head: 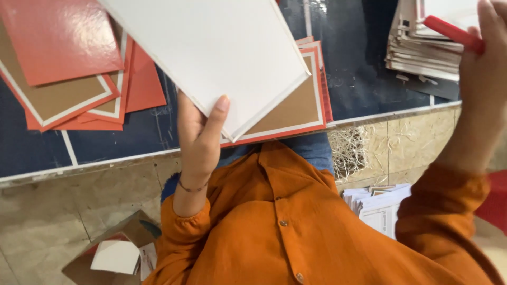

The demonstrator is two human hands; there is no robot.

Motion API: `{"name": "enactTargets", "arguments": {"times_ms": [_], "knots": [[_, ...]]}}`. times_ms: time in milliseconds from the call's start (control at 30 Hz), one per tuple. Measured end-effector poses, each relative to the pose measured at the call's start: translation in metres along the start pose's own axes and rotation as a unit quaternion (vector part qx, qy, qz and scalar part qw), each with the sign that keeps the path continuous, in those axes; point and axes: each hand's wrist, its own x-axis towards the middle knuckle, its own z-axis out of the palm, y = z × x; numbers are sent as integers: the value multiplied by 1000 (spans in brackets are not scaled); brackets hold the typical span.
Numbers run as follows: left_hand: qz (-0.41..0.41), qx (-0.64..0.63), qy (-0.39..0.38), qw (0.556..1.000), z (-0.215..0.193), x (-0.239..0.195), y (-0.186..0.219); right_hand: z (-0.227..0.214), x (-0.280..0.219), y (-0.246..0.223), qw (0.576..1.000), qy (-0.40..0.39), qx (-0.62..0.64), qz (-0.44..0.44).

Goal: The person assembles photo cards by placing printed images into orange card frames and stapling them together. They handle multiple cards, aligning the photos and using a red stapler to secure the layers.

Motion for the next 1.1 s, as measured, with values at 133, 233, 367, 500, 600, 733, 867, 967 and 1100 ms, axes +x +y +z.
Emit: {"name": "enactTargets", "arguments": {"times_ms": [133, 233, 367, 500, 600, 733, 867, 967, 1100], "knots": [[-30, 21, -29, 999, 4, -2, -14, -10, 28, -121, 983, 130, 126, -12], [-31, 35, -54, 997, 12, 4, -19, -13, 48, -212, 956, 77, 275, -71], [3, 52, -95, 994, 22, 6, -18, -9, 65, -268, 968, 26, 197, -150], [1, 86, -103, 991, 18, -3, -30, 5, 66, -272, 974, 23, 136, -177], [-12, 79, -120, 990, 14, -3, -30, 12, 62, -279, 978, 16, 107, -181], [-23, 33, -143, 989, 11, 0, -30, 29, 48, -289, 972, 5, 153, -180], [-68, -130, -150, 978, 12, -9, -43, 11, 63, -302, 918, -26, 386, -88], [-109, -316, -152, 930, 20, -28, -72, 7, 71, -302, 811, -54, 582, 12], [-119, -320, -89, 936, 48, -52, -99, 19, 66, -300, 647, -114, 748, 97]]}}
